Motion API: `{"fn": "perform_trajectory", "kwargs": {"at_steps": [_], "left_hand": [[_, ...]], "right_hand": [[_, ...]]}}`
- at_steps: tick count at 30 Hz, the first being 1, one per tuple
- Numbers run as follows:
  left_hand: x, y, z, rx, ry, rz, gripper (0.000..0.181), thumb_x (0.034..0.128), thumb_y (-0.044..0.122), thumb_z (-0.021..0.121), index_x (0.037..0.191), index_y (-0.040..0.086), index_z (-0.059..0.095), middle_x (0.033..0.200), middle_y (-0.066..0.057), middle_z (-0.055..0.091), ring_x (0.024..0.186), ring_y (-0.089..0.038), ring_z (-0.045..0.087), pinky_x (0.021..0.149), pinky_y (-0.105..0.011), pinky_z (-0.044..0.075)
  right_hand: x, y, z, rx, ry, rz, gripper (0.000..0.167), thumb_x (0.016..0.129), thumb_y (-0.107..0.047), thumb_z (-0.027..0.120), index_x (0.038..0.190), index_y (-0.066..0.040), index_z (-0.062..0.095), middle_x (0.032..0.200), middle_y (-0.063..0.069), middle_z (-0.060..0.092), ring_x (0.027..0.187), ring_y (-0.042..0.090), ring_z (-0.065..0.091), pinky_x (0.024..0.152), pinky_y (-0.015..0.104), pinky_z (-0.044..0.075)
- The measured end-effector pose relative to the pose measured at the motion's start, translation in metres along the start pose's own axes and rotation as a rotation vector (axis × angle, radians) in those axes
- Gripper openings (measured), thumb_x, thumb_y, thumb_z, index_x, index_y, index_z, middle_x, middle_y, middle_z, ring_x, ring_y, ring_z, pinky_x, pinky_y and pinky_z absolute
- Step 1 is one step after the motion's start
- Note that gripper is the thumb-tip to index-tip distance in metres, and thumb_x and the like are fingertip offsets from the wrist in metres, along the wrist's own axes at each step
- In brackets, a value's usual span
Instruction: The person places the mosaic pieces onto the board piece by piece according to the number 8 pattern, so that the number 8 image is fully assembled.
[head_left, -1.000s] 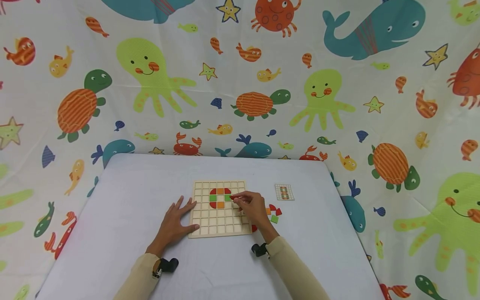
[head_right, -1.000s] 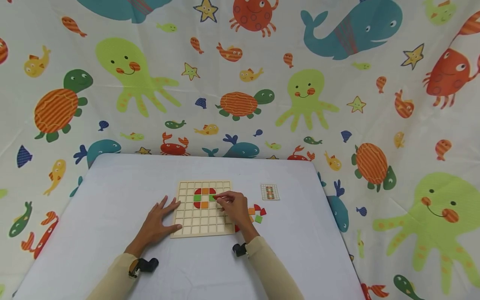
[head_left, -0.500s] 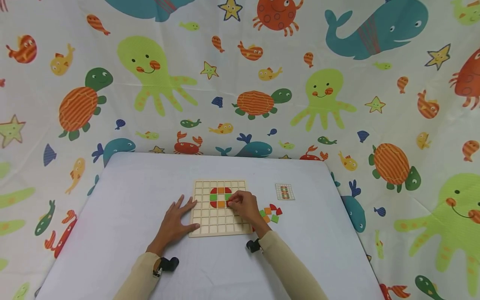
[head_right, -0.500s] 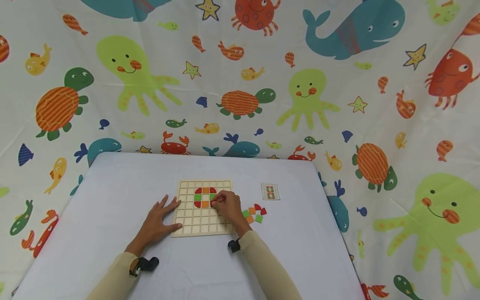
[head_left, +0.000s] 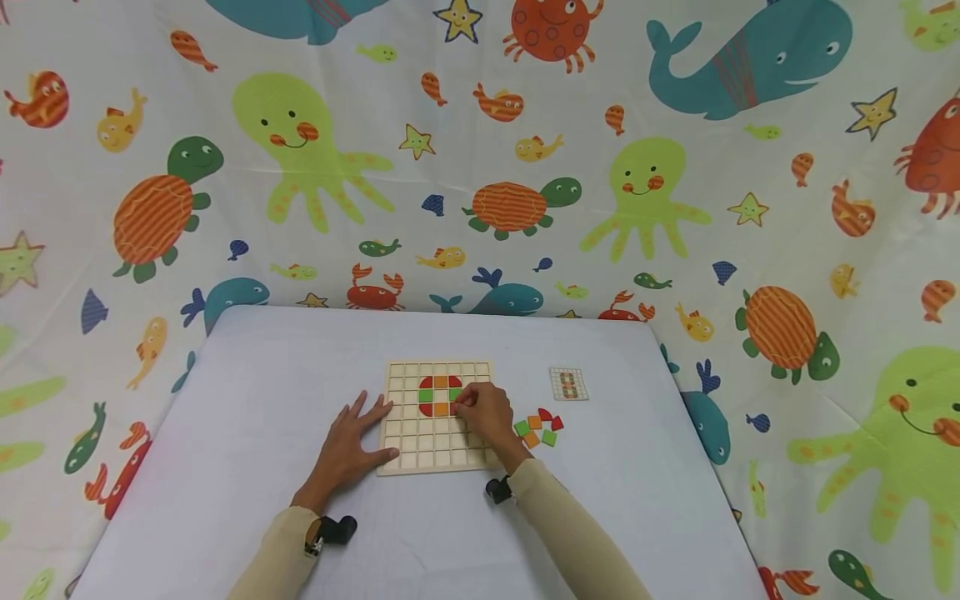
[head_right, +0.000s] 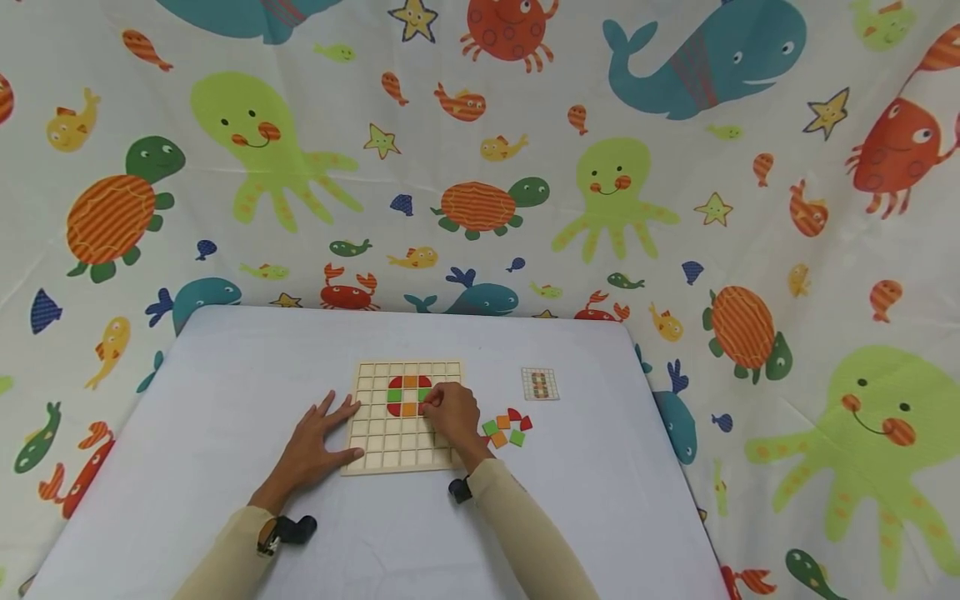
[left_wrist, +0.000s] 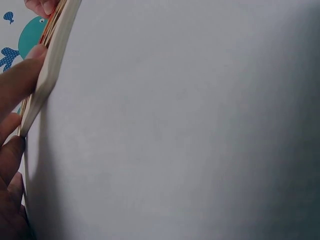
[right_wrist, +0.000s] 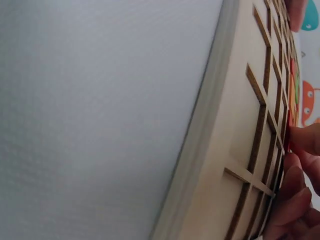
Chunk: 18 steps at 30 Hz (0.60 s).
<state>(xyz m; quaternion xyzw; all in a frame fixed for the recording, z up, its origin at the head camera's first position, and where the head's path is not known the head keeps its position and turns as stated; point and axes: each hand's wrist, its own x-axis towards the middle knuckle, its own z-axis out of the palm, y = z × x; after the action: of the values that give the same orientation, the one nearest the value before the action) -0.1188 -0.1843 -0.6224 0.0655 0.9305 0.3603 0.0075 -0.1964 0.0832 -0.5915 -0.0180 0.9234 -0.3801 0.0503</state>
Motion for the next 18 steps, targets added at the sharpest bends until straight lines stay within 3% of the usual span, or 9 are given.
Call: {"fn": "perform_trajectory", "kwargs": {"at_steps": [7, 12, 18], "left_hand": [[0.000, -0.002, 0.002, -0.016, -0.005, -0.009, 0.091, 0.0818, 0.045, 0.089, 0.158, 0.014, 0.052, 0.170, -0.016, 0.039, 0.162, -0.050, 0.020, 0.130, -0.073, 0.013], [0.000, -0.001, 0.001, -0.016, -0.011, -0.017, 0.091, 0.0823, 0.046, 0.089, 0.159, 0.014, 0.051, 0.171, -0.017, 0.037, 0.163, -0.050, 0.019, 0.129, -0.074, 0.013], [0.000, -0.001, 0.000, -0.016, 0.005, 0.002, 0.089, 0.0820, 0.044, 0.089, 0.158, 0.014, 0.053, 0.170, -0.016, 0.039, 0.162, -0.050, 0.021, 0.129, -0.074, 0.015]], "right_hand": [[-0.002, 0.006, -0.005, 0.044, -0.009, -0.014, 0.005, 0.090, -0.019, 0.084, 0.090, -0.018, 0.079, 0.078, -0.006, 0.070, 0.074, 0.011, 0.062, 0.062, 0.027, 0.046], [-0.006, 0.024, -0.020, 0.121, 0.060, -0.016, 0.006, 0.090, -0.018, 0.084, 0.093, -0.019, 0.078, 0.082, -0.003, 0.070, 0.076, 0.013, 0.061, 0.064, 0.028, 0.048], [-0.008, 0.055, -0.051, 0.115, 0.166, 0.046, 0.009, 0.089, -0.016, 0.085, 0.093, -0.021, 0.079, 0.084, -0.002, 0.072, 0.065, 0.014, 0.059, 0.053, 0.026, 0.044]]}}
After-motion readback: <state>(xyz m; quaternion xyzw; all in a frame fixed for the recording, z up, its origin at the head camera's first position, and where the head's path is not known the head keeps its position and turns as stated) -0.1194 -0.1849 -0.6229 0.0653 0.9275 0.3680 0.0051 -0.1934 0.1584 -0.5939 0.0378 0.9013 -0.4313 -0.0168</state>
